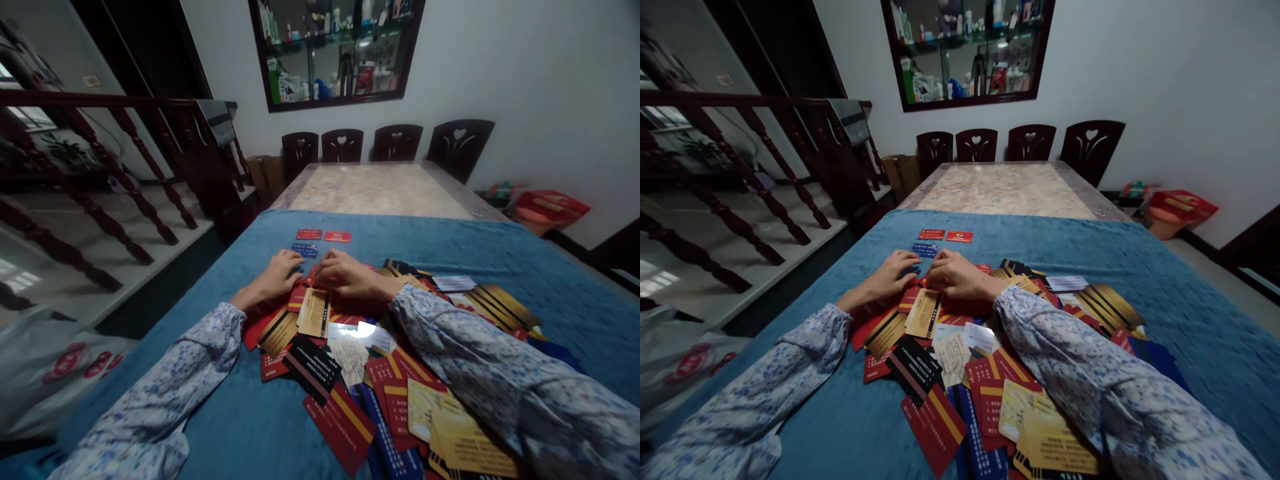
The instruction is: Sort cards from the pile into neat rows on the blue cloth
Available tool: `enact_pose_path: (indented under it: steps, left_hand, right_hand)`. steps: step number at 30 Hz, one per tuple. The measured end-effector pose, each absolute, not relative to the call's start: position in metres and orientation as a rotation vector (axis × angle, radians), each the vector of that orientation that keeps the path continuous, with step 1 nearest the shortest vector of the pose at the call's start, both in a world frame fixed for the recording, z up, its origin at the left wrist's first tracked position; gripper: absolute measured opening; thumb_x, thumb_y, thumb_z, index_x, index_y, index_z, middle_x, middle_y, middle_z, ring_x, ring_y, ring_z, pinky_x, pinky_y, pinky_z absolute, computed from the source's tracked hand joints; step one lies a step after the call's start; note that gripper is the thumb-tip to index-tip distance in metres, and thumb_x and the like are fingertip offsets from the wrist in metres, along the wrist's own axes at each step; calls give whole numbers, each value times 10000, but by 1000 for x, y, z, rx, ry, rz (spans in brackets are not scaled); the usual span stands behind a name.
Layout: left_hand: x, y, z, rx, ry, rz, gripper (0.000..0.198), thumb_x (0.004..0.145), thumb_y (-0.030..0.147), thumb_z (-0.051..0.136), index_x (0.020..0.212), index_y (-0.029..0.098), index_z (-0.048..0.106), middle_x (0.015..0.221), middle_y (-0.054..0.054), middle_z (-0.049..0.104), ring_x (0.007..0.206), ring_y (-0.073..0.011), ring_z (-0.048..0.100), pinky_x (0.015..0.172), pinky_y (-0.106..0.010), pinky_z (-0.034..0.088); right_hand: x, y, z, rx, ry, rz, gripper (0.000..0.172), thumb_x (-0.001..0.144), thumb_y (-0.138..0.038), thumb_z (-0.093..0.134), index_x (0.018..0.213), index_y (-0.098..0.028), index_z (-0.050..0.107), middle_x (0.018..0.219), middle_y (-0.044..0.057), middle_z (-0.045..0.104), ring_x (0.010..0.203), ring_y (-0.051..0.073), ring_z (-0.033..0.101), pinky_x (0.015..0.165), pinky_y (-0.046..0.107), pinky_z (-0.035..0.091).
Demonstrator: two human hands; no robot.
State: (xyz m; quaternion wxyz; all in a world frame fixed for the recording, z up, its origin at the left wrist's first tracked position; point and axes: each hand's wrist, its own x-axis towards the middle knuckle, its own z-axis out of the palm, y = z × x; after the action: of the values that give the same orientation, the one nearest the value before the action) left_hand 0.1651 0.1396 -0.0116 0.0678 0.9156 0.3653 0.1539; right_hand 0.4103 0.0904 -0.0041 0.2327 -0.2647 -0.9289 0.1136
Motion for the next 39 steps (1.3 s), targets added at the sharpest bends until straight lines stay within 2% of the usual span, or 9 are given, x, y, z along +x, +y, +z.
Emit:
enact_pose_path:
  steps: [3,7,12,17,24,32,39]
  left_hand:
    - [165,135,-13,2757,1108,476,325,920,219,603,1224,187,715,1334,-138,653,1263,-291,543,1106,-532,464]
    - [167,129,-15,2746,1083,490,313,939,214,576,1220,187,712,1341,-137,649,1271,-288,538,1105,-536,463]
    - [169,121,-16,2745,1046,530,296,949,203,558,1201,190,714,1315,-130,658,1266,-278,538,1108,-519,462]
    - [172,114,-15,2742,1012,579,241,951,190,553,1098,192,743,1203,-120,688,1197,-263,565,1089,-481,472]
    - [178,99,-6,2753,933,547,243,983,250,538,950,189,771,1001,-93,721,1014,-233,605,960,-409,490]
    - [177,84,-1,2866,866,377,316,902,464,651,981,181,768,1052,-98,714,1042,-264,572,928,-434,445]
    - [181,72,5,2892,871,282,413,845,525,707,1041,164,740,1115,-112,688,1055,-277,560,944,-459,428]
  right_hand:
    - [406,75,-3,-633,-2584,347,238,995,-301,570,1026,-213,789,1081,82,780,1065,234,568,1024,425,407]
    - [405,63,0,-606,-2694,353,282,968,-175,535,1092,-226,782,1196,69,768,1154,241,546,1045,442,371]
    - [405,59,-3,-726,-2725,277,316,1017,-249,497,1196,-207,754,1275,98,741,1178,267,512,986,446,358]
    - [406,63,-10,-815,-2718,126,334,1045,-334,479,1207,-221,748,1231,118,745,1156,279,512,950,440,344]
    - [414,69,-19,-912,-2702,-45,349,1035,-401,499,1192,-205,742,1183,139,724,1137,302,486,924,457,345]
    - [422,72,-24,-801,-2644,-2,393,958,-509,621,1113,-164,725,1224,144,719,1192,320,485,981,481,349]
    - [425,75,-27,-750,-2653,10,384,972,-526,611,1091,-185,744,1104,132,754,1162,300,511,948,452,350]
